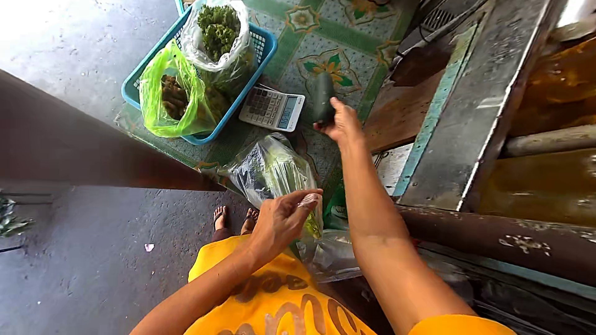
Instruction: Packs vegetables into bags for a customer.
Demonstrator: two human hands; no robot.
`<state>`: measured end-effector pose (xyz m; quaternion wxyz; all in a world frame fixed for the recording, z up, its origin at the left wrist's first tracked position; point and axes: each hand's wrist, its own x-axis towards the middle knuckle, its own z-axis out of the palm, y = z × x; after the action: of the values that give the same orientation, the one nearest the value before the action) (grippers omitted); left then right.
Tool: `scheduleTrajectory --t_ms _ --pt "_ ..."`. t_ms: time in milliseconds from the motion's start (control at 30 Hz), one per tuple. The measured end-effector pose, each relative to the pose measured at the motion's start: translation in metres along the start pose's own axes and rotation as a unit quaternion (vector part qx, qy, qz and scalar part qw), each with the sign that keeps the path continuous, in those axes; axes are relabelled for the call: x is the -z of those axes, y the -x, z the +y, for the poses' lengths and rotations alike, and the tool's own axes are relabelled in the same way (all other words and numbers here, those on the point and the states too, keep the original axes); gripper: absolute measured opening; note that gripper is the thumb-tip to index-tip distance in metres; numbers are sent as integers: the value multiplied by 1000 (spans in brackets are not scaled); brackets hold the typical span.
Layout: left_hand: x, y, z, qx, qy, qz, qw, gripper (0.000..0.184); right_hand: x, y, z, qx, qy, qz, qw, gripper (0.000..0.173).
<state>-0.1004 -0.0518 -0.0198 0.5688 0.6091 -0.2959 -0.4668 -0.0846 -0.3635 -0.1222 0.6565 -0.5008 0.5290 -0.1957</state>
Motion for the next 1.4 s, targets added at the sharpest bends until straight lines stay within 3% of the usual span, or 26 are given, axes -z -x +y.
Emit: scheduleTrajectory --t_ms 100,200,267,333,400,467,567,667,867,967,1033,1100,1267,1300,1400 --pt "-2 -2 -5 25 45 15 999 33 46 55 0 51 -84 -14 995 35" --pt "-6 -7 -10 41 95 41 994 32 102 148 20 103 -158 -170 967 45" --pt "-7 -10 -12 43 104 44 993 32 135 208 41 60 -222 -233 945 46" --pt "-6 -12 -11 28 73 40 996 30 159 266 59 17 -175 -227 958 45" --pt "-7 -13 -10 -21 -15 34 999 28 183 307 84 57 -42 -214 974 48" --pt "-14 -12 -11 -113 -131 28 985 28 191 323 107 109 18 -231 967 50" --pt "-26 -5 -10 -234 -290 15 928 29 155 323 111 131 27 -236 962 49" --pt "-30 4 -7 -277 -373 30 885 31 109 297 105 162 59 -235 957 44" --pt "-18 14 -9 -271 -348 52 896 29 22 267 85 102 66 -161 979 4" --pt "-8 13 -3 -248 -286 70 923 27 0 264 74 151 219 -165 950 13" --pt "5 6 10 -207 -220 82 950 27 -7 265 65 303 322 -163 882 20" --pt "19 1 23 -166 -153 90 970 29 -7 257 65 354 334 -192 852 33" --pt "35 -3 38 -148 -101 89 980 32 6 248 47 343 379 -287 810 79" --pt "38 -4 39 -146 -96 88 981 32 6 246 46 358 398 -286 795 81" --pt "48 -15 39 -158 -39 99 982 31 0 240 48 442 457 -231 736 67"
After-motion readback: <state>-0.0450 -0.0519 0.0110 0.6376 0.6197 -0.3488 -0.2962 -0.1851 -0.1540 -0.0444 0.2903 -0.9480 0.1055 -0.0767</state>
